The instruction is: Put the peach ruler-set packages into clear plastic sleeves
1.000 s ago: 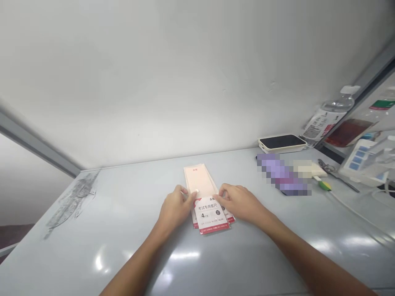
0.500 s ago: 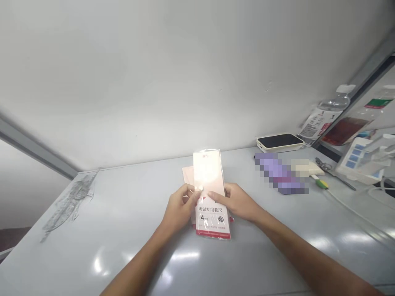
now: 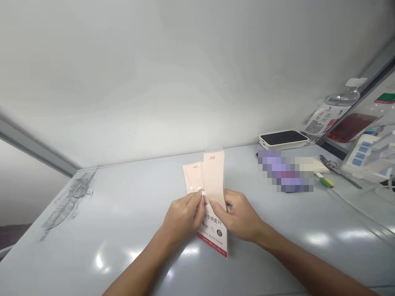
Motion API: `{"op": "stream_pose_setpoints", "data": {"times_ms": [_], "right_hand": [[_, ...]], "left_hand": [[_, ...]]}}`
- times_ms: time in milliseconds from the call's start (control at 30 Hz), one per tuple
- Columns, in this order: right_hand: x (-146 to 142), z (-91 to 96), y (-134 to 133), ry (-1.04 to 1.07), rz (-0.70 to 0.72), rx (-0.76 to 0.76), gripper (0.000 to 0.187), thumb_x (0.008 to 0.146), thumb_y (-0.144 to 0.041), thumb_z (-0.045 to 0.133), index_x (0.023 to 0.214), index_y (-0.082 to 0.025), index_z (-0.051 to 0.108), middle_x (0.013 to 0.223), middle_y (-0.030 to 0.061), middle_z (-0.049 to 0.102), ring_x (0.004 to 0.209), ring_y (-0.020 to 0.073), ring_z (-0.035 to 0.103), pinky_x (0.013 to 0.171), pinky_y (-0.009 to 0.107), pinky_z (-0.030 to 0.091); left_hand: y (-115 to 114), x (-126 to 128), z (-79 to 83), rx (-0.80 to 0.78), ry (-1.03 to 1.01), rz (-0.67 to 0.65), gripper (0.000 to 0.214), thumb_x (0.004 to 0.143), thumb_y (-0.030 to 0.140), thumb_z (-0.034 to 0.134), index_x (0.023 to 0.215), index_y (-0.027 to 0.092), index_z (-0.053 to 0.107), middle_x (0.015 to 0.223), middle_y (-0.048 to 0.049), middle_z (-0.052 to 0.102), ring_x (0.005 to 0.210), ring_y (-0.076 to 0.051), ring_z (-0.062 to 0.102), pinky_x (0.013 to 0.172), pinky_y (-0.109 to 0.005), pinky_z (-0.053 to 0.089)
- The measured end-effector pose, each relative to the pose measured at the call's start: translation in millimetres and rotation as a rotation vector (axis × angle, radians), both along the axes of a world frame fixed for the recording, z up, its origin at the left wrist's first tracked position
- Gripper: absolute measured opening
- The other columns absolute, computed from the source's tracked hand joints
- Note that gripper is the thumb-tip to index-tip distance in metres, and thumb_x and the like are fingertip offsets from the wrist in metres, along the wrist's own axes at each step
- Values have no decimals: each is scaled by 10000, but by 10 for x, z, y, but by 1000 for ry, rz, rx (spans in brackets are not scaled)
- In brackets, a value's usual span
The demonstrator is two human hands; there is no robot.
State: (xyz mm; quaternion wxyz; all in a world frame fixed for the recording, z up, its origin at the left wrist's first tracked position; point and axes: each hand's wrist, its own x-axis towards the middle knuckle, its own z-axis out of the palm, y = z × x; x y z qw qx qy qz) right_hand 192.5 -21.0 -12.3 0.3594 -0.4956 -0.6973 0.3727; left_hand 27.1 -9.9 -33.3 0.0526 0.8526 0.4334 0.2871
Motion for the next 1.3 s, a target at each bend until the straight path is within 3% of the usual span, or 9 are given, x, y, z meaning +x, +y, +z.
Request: {"op": "stream_pose_setpoints", "data": {"times_ms": [200, 400, 667, 933, 1100, 1167, 1233, 1300], "right_hand": [[19, 40, -38, -49, 28, -4, 214, 831, -263, 383, 642, -189, 449, 624, -4, 497, 553, 123, 463, 503, 244, 370], [50, 38, -58, -133, 22, -90, 255, 852, -312, 347, 663, -188, 464, 648, 8, 524, 559, 131, 478, 483, 247, 358], [50, 37, -54, -128, 100, -107, 265, 857, -280, 333, 712, -182, 532, 676, 16, 548, 576, 126, 486, 508, 242, 368], [-26, -15, -75, -63, 52, -106, 217, 831, -265, 379, 727, -178, 549, 637, 11, 550, 546, 123, 480, 470, 232, 355], [-51, -35, -87, 25, 38, -113, 202, 819, -264, 403, 738, -179, 568, 643, 11, 563, 553, 127, 500, 477, 235, 381], [-46, -31, -75, 89, 31, -124, 205, 821, -272, 411, 741, -178, 575, 669, 17, 582, 578, 136, 523, 494, 240, 403], [-31, -24, -50, 163, 19, -151, 202, 818, -289, 433, 767, -175, 591, 713, 30, 610, 623, 156, 557, 521, 252, 430], [-5, -16, -17, 241, 23, -197, 203, 812, -311, 462, 825, -172, 609, 775, 44, 637, 688, 184, 589, 563, 270, 459]], "left_hand": [[8, -54, 55, 14, 65, -80, 301, 862, 166, 343, 1130, 163, 481, 851, -60, 653, 659, -121, 590, 523, -222, 458], [-23, -25, 9, 62, 117, -42, 344, 856, 134, 309, 1170, 113, 448, 683, -40, 617, 530, -112, 537, 419, -214, 365], [8, -39, 60, -63, 113, -79, 248, 839, 171, 335, 867, 158, 581, 540, -1, 547, 448, -88, 427, 434, -218, 298], [-59, 83, 4, -165, 20, 175, 277, 802, 250, 356, 608, 199, 547, 458, 19, 443, 437, -89, 374, 458, -220, 293], [-49, 84, 27, -217, -61, 210, 305, 798, 242, 355, 546, 199, 522, 448, 22, 421, 432, -87, 368, 452, -219, 281], [-41, 83, 58, -244, -120, 201, 276, 809, 249, 370, 619, 199, 565, 486, 21, 477, 447, -83, 401, 454, -207, 311], [-30, 84, 90, -287, -196, 209, 214, 818, 272, 396, 813, 205, 599, 597, 15, 571, 479, -80, 464, 464, -197, 359], [-9, 76, 117, -346, -279, 242, 261, 816, 304, 428, 1036, 213, 534, 730, 1, 626, 509, -83, 522, 478, -202, 406]]}}
